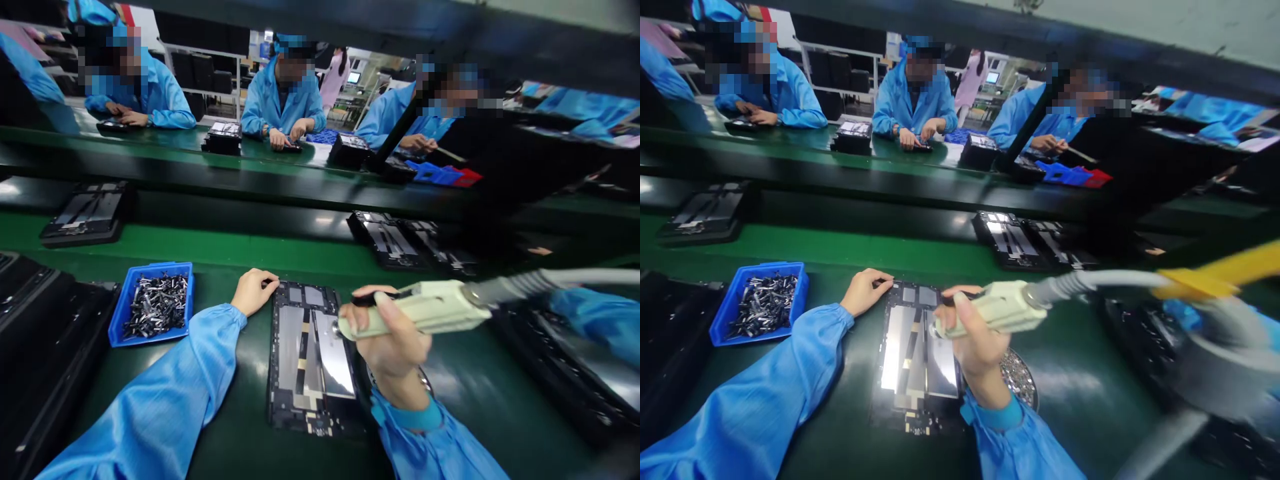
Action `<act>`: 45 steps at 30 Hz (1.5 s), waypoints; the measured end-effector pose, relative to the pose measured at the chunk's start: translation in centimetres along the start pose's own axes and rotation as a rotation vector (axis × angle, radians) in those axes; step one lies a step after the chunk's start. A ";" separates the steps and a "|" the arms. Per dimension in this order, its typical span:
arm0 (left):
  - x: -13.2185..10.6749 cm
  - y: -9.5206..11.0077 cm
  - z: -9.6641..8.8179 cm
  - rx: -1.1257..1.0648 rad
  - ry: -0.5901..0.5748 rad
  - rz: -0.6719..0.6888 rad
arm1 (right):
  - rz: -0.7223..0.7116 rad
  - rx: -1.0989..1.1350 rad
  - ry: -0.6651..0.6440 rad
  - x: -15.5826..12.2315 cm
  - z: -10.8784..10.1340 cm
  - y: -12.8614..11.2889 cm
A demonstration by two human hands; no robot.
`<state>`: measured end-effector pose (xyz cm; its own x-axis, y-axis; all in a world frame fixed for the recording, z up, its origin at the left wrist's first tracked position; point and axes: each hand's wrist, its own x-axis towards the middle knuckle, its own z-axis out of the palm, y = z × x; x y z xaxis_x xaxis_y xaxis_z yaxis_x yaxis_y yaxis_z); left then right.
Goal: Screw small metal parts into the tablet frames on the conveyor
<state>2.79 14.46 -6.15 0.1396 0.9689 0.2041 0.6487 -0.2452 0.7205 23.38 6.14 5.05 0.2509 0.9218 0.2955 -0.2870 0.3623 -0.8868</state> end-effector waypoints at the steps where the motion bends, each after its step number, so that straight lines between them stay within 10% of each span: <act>1: 0.1 0.1 -0.1 -0.004 -0.007 -0.020 | 0.004 0.015 0.025 0.7 0.9 0.8; 11: 1.1 1.9 -0.5 0.000 -0.101 -0.174 | 0.083 -0.030 0.066 6.3 8.1 7.7; 33: 0.9 3.0 -1.3 0.099 -0.198 -0.275 | 0.129 -0.132 0.028 6.2 9.0 10.2; 40: 1.5 3.5 -2.0 0.185 -0.141 -0.234 | -0.071 0.204 0.058 6.0 8.0 3.7; 45: -8.9 6.4 0.5 0.206 -0.210 0.263 | -0.204 0.136 -0.033 2.6 2.1 -2.8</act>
<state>6.05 4.26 -3.66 0.4572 0.8646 0.2082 0.7039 -0.4949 0.5095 22.92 7.76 9.02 0.2868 0.8308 0.4770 -0.3559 0.5547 -0.7521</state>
